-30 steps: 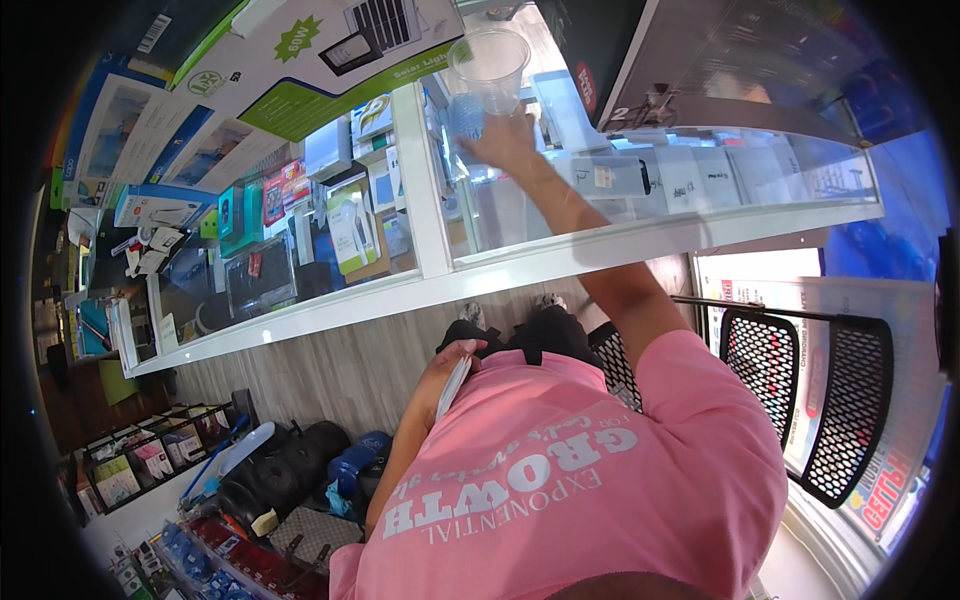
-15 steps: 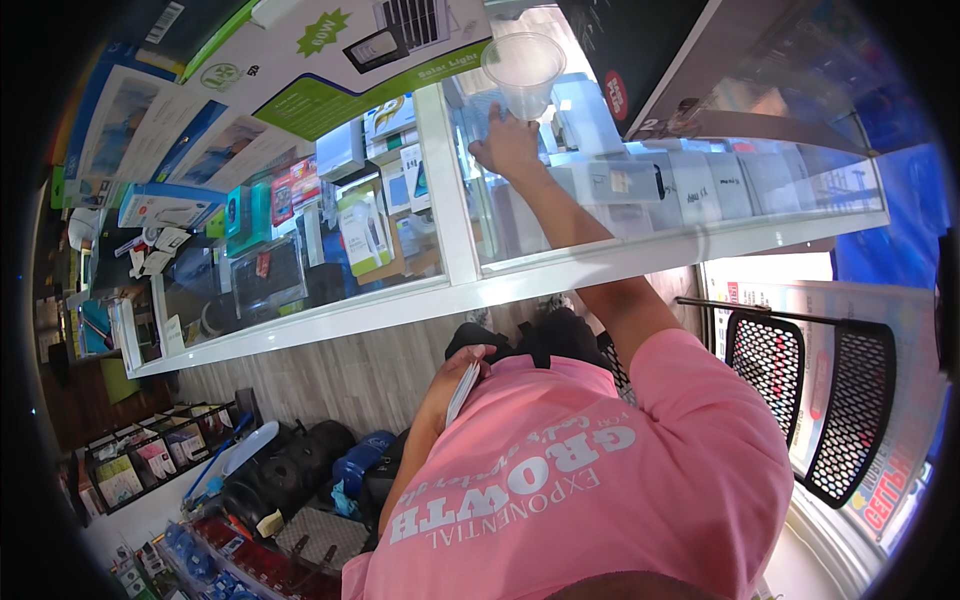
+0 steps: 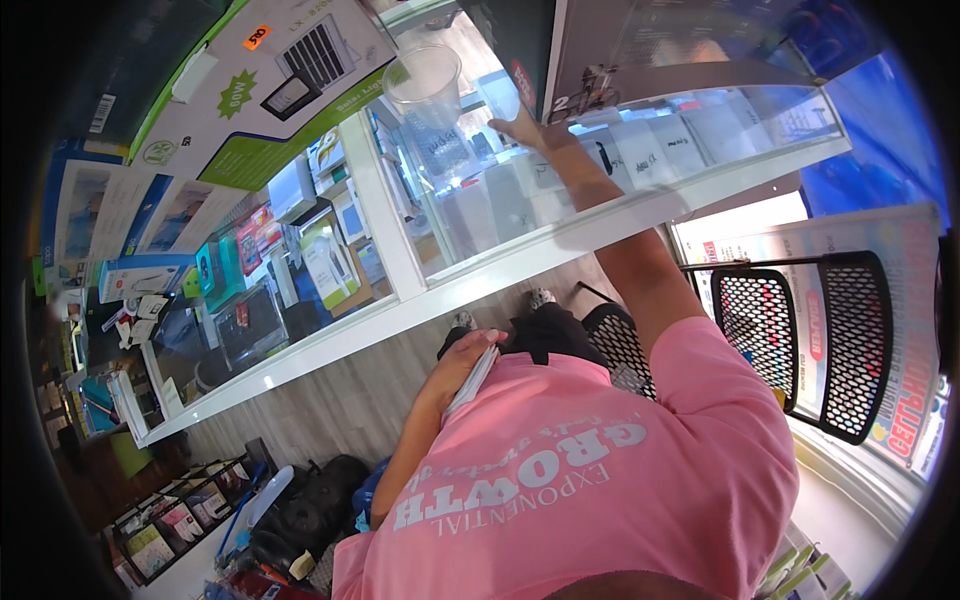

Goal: The person picks up a stack of white papers from a glass display counter, walks to a desk area, and sorts through them while interacting with a seated coworker. They then return to the counter and place the papers back inside the display case.

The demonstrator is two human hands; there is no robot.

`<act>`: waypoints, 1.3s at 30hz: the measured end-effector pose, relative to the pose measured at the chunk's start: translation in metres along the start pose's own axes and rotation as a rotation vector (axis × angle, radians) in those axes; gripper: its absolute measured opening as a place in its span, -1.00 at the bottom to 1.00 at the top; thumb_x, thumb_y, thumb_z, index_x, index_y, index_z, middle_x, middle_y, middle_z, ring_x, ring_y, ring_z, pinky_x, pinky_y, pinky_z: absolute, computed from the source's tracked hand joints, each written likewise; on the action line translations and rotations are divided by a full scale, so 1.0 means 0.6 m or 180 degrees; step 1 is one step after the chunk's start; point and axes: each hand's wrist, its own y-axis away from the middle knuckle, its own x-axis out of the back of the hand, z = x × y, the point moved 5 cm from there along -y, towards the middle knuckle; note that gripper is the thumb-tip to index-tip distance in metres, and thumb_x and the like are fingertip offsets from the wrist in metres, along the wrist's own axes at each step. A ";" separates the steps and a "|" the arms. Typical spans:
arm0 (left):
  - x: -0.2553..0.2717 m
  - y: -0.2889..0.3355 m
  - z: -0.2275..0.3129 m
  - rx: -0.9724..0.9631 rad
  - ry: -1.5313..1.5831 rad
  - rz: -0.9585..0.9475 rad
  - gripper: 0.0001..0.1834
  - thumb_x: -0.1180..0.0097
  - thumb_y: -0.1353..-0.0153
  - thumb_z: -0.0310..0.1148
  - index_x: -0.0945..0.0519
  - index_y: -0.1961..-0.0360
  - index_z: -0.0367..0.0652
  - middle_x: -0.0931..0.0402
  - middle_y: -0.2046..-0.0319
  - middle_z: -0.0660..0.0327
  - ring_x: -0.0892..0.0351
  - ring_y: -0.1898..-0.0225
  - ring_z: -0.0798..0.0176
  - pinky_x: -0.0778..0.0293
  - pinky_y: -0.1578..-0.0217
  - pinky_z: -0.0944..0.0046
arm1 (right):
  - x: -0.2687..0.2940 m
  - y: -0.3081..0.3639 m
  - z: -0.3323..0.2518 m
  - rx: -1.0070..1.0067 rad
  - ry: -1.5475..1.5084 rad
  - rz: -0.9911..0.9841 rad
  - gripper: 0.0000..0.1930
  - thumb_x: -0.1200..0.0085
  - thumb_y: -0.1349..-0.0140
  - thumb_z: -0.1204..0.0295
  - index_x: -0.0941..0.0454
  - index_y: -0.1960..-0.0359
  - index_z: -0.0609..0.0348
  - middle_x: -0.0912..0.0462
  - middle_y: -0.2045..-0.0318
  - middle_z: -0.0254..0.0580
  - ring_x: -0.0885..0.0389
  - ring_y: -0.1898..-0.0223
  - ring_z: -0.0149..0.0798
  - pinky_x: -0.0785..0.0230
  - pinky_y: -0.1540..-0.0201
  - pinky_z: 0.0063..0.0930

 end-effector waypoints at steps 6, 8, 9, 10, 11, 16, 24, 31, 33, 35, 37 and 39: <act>0.031 0.010 -0.026 -0.0098 0.0037 0.0227 -0.56 -0.17 -0.38 0.03 -0.63 0.00 -0.12 -0.51 0.39 0.41 -0.43 0.36 0.54 -0.36 0.29 0.53 | 0.032 -0.014 -0.114 -0.0825 -0.0891 -0.1214 -0.13 -0.34 -0.03 0.21 -0.23 -0.33 0.45 -0.38 -0.25 0.36 -0.30 -0.37 0.16 -0.22 -0.38 -0.07; 0.032 0.016 -0.027 -0.0060 0.0159 0.0229 -0.56 -0.17 -0.38 0.04 -0.64 0.00 -0.11 -0.50 0.39 0.42 -0.43 0.37 0.54 -0.35 0.28 0.53 | 0.067 -0.019 -0.129 -0.0957 -0.0750 -0.1353 -0.12 -0.35 -0.03 0.18 -0.25 -0.31 0.45 -0.44 -0.19 0.37 -0.34 -0.35 0.14 -0.31 -0.31 -0.04; 0.034 0.017 -0.030 -0.0096 0.0164 0.0216 -0.56 -0.16 -0.39 0.04 -0.64 0.01 -0.11 -0.50 0.39 0.42 -0.42 0.37 0.55 -0.35 0.29 0.53 | 0.078 -0.018 -0.139 -0.0856 -0.0509 -0.1131 -0.09 -0.36 -0.01 0.11 -0.26 -0.31 0.45 -0.50 -0.12 0.34 -0.42 -0.27 0.17 -0.42 -0.21 -0.01; 0.035 0.015 -0.032 -0.0137 0.0155 0.0192 -0.57 -0.16 -0.39 0.04 -0.64 0.01 -0.11 -0.49 0.40 0.42 -0.42 0.37 0.55 -0.34 0.29 0.54 | 0.078 -0.018 -0.137 -0.0861 -0.0459 -0.1063 -0.08 -0.36 -0.01 0.08 -0.26 -0.31 0.45 -0.50 -0.11 0.33 -0.43 -0.24 0.18 -0.42 -0.20 0.00; 0.037 0.014 -0.033 -0.0183 0.0154 0.0176 -0.57 -0.15 -0.39 0.04 -0.64 0.01 -0.10 -0.49 0.40 0.43 -0.41 0.38 0.55 -0.34 0.29 0.54 | 0.064 -0.015 -0.134 -0.0856 -0.0416 -0.0999 -0.07 -0.36 -0.01 0.06 -0.27 -0.32 0.45 -0.50 -0.10 0.31 -0.44 -0.21 0.20 -0.42 -0.19 0.00; 0.039 0.007 -0.036 -0.0184 0.0117 0.0168 -0.56 -0.15 -0.39 0.05 -0.64 0.01 -0.10 -0.48 0.41 0.43 -0.41 0.39 0.56 -0.32 0.31 0.55 | 0.008 -0.005 -0.112 -0.0817 -0.0251 -0.0768 -0.01 -0.36 -0.03 -0.05 -0.24 -0.35 0.44 -0.49 -0.07 0.27 -0.42 -0.14 0.21 -0.38 -0.17 0.02; 0.020 -0.007 -0.008 0.0015 -0.0054 -0.0069 -0.55 -0.14 -0.40 0.02 -0.64 -0.01 -0.14 -0.54 0.39 0.40 -0.43 0.39 0.56 -0.33 0.32 0.54 | 0.163 0.061 -0.167 -0.0316 -0.1602 -0.0991 -0.37 -0.22 -0.28 0.10 -0.45 -0.21 0.35 -0.58 -0.09 0.23 -0.58 -0.11 0.09 -0.40 -0.19 -0.19; -0.079 -0.077 0.081 -0.0749 -0.1097 -0.1047 -0.65 -0.11 -0.41 -0.19 -0.63 -0.06 -0.19 -0.61 0.25 0.26 -0.54 0.33 0.47 -0.40 0.31 0.50 | 0.357 0.326 -0.237 -0.0270 -0.4309 -0.4288 -0.61 -0.18 -0.36 0.24 -0.61 -0.11 0.20 -0.68 -0.02 -0.06 -0.63 -0.02 -0.20 -0.48 -0.05 -0.35; -0.101 -0.099 0.073 -0.0251 -0.0788 -0.1173 -0.62 -0.11 -0.38 -0.20 -0.59 -0.13 -0.16 -0.60 0.23 0.21 -0.53 0.38 0.46 -0.42 0.37 0.47 | 0.391 0.336 -0.227 0.0264 -0.3864 -0.3507 -0.65 -0.17 -0.35 0.27 -0.63 -0.06 0.23 -0.72 0.10 -0.04 -0.68 0.06 -0.25 -0.53 0.06 -0.38; -0.122 -0.119 0.066 0.0329 -0.0514 -0.1635 -0.57 -0.11 -0.36 -0.21 -0.55 -0.19 -0.13 -0.59 0.23 0.18 -0.52 0.42 0.45 -0.43 0.42 0.44 | 0.412 0.334 -0.198 -0.0421 -0.3371 -0.3673 -0.68 -0.16 -0.35 0.28 -0.64 0.01 0.25 -0.74 0.23 -0.08 -0.70 0.18 -0.30 -0.55 0.14 -0.38; -0.151 -0.130 0.081 0.0540 -0.0507 -0.2106 -0.50 -0.06 -0.39 -0.13 -0.47 -0.27 -0.12 -0.59 0.18 0.12 -0.56 0.40 0.38 -0.48 0.41 0.38 | 0.419 0.351 -0.152 -0.1278 -0.3497 -0.3321 -0.71 -0.16 -0.34 0.28 -0.64 0.09 0.27 -0.73 0.41 -0.17 -0.67 0.39 -0.40 -0.54 0.24 -0.42; -0.175 -0.128 0.107 0.0240 -0.0742 -0.2147 -0.39 0.07 -0.47 0.05 -0.36 -0.35 -0.14 -0.60 0.06 0.01 -0.64 0.34 0.24 -0.57 0.35 0.31 | 0.405 0.373 -0.089 -0.1825 -0.3886 -0.2628 -0.66 -0.22 -0.33 0.20 -0.66 0.07 0.22 -0.73 0.33 -0.23 -0.62 0.39 -0.42 -0.52 0.30 -0.49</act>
